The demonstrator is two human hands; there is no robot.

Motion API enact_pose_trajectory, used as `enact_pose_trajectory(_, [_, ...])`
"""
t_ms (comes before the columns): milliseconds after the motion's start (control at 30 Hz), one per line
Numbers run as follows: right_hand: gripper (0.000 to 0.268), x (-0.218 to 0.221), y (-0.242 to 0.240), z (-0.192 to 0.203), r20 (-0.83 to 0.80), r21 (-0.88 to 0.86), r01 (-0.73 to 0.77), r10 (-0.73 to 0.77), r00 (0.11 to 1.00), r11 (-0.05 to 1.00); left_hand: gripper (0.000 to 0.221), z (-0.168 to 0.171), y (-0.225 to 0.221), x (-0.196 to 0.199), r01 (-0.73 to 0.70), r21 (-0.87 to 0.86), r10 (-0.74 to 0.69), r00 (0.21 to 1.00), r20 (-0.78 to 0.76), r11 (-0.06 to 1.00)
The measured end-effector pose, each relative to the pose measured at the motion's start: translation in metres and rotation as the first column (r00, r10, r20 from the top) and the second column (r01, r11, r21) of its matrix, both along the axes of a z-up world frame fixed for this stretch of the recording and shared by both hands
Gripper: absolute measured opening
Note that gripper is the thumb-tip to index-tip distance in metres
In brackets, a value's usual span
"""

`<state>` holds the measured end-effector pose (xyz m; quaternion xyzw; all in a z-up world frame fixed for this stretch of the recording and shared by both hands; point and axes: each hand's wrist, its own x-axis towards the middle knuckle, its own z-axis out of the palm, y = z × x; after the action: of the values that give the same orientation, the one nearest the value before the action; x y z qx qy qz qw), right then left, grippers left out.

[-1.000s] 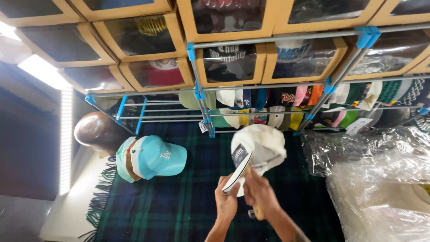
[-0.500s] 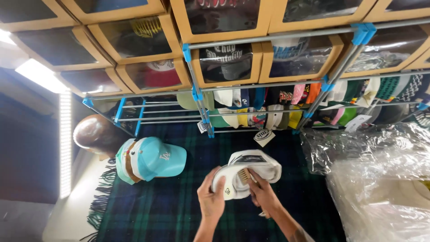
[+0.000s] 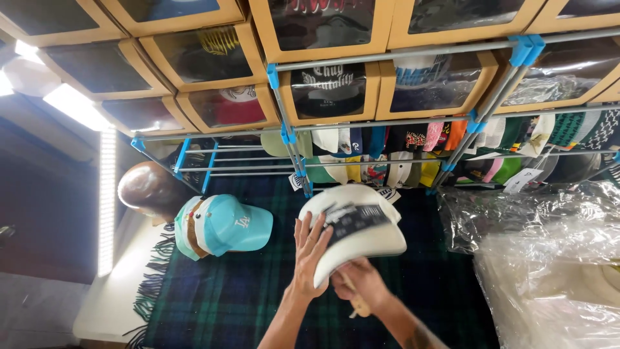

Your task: Cleaning baseball caps with a handheld brush and then packing them into plastic bags for storage or shipping.

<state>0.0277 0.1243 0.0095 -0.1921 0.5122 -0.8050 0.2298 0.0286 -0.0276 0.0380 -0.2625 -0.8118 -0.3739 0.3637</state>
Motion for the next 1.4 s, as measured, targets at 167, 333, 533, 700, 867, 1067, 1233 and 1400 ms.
enact_pose_trajectory(167, [0.056, -0.022, 0.023, -0.051, -0.592, 0.652, 0.361, 0.15, 0.792, 0.667, 0.058, 0.006, 0.015, -0.002, -0.063, 0.461, -0.015, 0.986, 0.164, 0.885])
enact_pose_trajectory(333, [0.053, 0.007, 0.022, -0.016, -0.527, 0.327, 0.285, -0.076, 0.847, 0.901, 0.054, -0.003, 0.025, -0.016, -0.103, 0.533, -0.06, 0.958, 0.279, 0.84])
enact_pose_trajectory(533, [0.047, -0.045, 0.078, -0.041, -0.735, 0.675, 0.672, 0.358, 0.576, 0.303, 0.067, 0.008, 0.012, -0.031, -0.39, 0.202, 0.19, 0.76, 0.622, 0.898])
enact_pose_trajectory(700, [0.043, -0.079, 0.1, 0.008, -0.953, 0.12, 0.893, 0.301, -0.018, 0.434, 0.044, 0.03, 0.024, -0.043, -0.325, 0.098, 0.178, 0.719, 0.671, 0.941])
enact_pose_trajectory(867, [0.042, -0.073, 0.105, -0.023, -0.927, 0.099, 0.946, 0.375, -0.026, 0.31, 0.037, 0.05, 0.035, -0.043, -0.242, 0.155, 0.132, 0.849, 0.512, 0.958])
enact_pose_trajectory(1067, [0.053, -0.067, 0.107, -0.049, -0.913, 0.342, 0.881, 0.339, 0.228, 0.328, 0.056, 0.012, 0.044, -0.058, -0.178, 0.065, 0.096, 0.763, 0.64, 0.982])
enact_pose_trajectory(1233, [0.064, -0.044, 0.095, -0.062, -0.355, 0.918, 0.305, 0.184, 0.916, 0.253, 0.052, 0.034, 0.053, -0.044, -0.122, 0.285, -0.063, 0.824, 0.564, 0.951])
enact_pose_trajectory(1400, [0.049, -0.023, 0.06, -0.01, 0.374, 0.221, 0.117, -0.195, 0.907, 0.968, 0.052, -0.019, 0.066, -0.02, -0.159, 0.382, -0.087, 0.83, 0.552, 0.91])
